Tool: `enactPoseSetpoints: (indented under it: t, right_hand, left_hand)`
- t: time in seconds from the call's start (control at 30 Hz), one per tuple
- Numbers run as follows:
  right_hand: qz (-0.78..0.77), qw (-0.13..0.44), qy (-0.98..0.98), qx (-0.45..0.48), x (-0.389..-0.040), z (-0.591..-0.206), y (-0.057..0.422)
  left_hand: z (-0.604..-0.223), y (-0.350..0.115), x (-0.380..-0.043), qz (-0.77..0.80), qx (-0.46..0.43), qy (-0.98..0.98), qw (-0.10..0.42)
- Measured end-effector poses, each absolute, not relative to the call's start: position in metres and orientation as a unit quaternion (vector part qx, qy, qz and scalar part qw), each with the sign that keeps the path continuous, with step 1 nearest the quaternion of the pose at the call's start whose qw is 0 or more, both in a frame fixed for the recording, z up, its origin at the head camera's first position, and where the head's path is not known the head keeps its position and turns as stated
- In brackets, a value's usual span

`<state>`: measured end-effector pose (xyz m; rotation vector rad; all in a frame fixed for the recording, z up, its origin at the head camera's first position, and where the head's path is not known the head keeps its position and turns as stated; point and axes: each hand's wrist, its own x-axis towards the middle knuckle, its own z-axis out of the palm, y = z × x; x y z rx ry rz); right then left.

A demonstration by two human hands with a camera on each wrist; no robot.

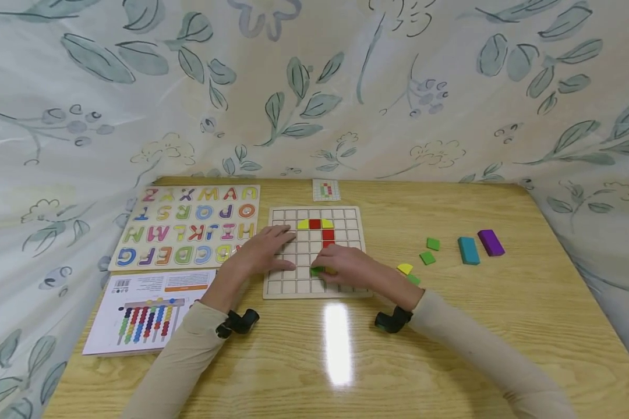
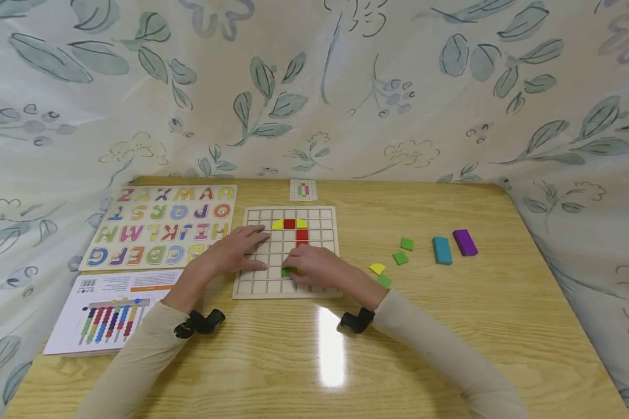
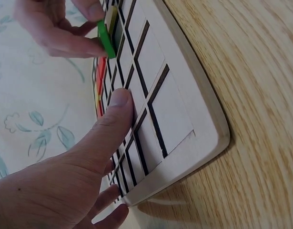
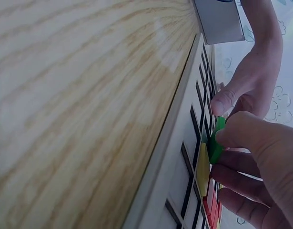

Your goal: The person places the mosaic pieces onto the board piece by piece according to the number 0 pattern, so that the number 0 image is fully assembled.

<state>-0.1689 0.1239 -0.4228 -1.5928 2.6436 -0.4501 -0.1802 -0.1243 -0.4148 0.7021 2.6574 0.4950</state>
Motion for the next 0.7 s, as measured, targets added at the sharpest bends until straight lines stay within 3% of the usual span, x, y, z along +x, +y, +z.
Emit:
enactPoseSetpoints:
  t: [0.4,0.7]
  right_hand:
    - [-0.090,0.023,0.865,-0.492,-0.1657,-0.4200,0.1183]
    - [-0.086,0.065,0.880,-0.463,-0.1679,-0.4158,0.1160]
  left_hand:
    - [-0.4203,-0.1243,-0.1814,0.172,0.243,0.938,0.177]
    - [-0.4195,-0.1245,-0.1811,0.173,0.244,0.938,0.173]
